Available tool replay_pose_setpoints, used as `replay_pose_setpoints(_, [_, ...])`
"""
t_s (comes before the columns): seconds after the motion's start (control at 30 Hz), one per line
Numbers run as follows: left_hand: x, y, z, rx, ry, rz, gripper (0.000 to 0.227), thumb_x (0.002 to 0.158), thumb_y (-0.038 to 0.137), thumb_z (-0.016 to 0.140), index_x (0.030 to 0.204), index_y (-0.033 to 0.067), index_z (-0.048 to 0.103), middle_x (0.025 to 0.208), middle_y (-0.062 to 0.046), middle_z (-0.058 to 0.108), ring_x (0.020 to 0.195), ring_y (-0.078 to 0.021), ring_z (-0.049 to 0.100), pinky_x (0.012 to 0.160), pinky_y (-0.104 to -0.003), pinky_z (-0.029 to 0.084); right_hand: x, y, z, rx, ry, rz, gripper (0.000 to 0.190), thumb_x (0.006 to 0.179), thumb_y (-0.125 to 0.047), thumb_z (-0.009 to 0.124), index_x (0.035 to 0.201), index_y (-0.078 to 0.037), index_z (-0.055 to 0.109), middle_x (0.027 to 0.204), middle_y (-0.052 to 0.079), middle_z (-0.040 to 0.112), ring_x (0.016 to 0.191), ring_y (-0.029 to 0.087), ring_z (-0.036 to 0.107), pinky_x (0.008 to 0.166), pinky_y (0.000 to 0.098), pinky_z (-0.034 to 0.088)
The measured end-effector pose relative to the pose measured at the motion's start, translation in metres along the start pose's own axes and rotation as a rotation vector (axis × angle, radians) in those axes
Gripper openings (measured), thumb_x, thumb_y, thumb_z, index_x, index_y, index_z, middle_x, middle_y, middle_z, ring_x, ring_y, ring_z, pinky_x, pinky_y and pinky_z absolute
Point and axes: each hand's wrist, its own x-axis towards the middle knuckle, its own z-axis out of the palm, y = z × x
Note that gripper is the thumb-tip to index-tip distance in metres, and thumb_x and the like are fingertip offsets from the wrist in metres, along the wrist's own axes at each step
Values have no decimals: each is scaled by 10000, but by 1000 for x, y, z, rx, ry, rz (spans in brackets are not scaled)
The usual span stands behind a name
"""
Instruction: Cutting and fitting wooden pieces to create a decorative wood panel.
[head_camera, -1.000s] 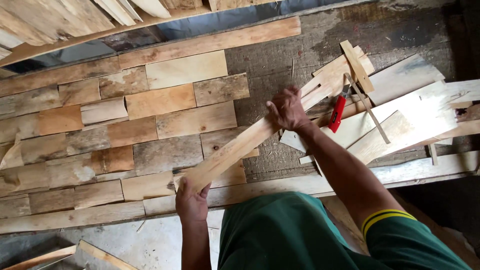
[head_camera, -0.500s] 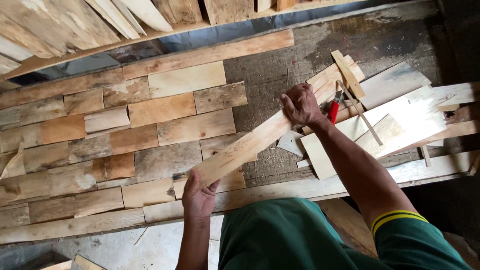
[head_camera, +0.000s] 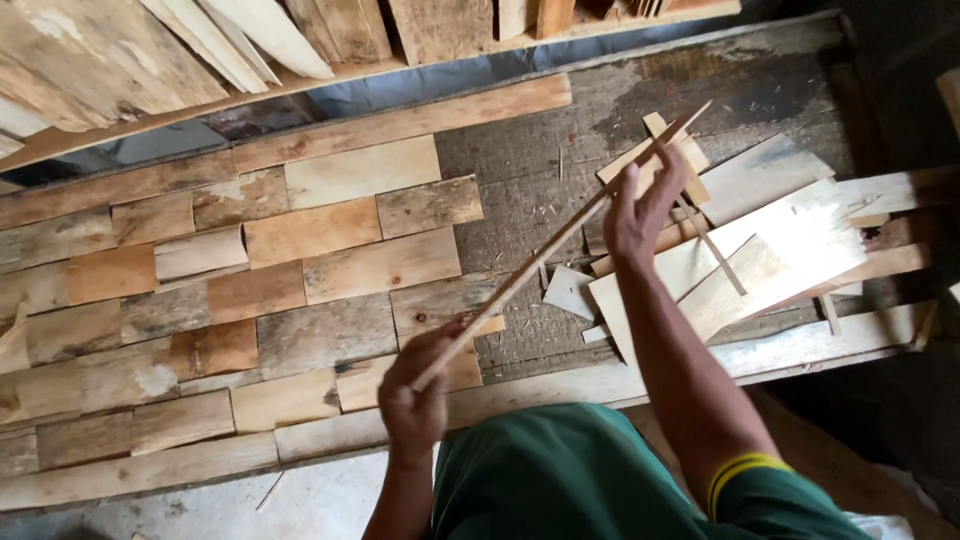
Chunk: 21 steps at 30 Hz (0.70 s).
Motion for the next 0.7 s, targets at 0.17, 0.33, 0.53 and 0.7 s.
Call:
replay_pose_setpoints(0.17, [-5,0,35,150,-254,243,175,1041,171,681,1202,142,742,1325,-105,718,1338,-320,661,1119,-433,584,-25,-38,-24,761,-221,792,663,1060,-396,480,1581,-115,181,1535,183,341,1347,329,506,1019,483,554])
replay_pose_setpoints(0.33, [-10,-17,53,463,-550,422,245,943,207,792,1181,157,765,1377,-126,652,1350,-331,600,1149,-441,525,-47,-17,-22,1168,-291,992,601,975,-118,517,1533,-106,291,1220,216,643,1029,296,701,850,415,636])
replay_pose_setpoints(0.53, [1,-8,61,698,-850,475,953,645,420,853,1462,54,526,1539,-263,460,1441,-444,402,1210,-514,276,-15,20,-38,849,-330,925,331,1075,-82,557,1400,-23,574,1059,108,735,878,149,713,783,289,608])
replay_pose_setpoints(0.7, [15,-40,43,215,-402,-202,927,847,412,812,1599,69,394,1648,-205,440,1534,-354,455,1256,-486,368,-32,37,-42,683,-905,509,373,1007,-78,550,1378,-43,560,1182,145,679,1007,224,663,863,349,574])
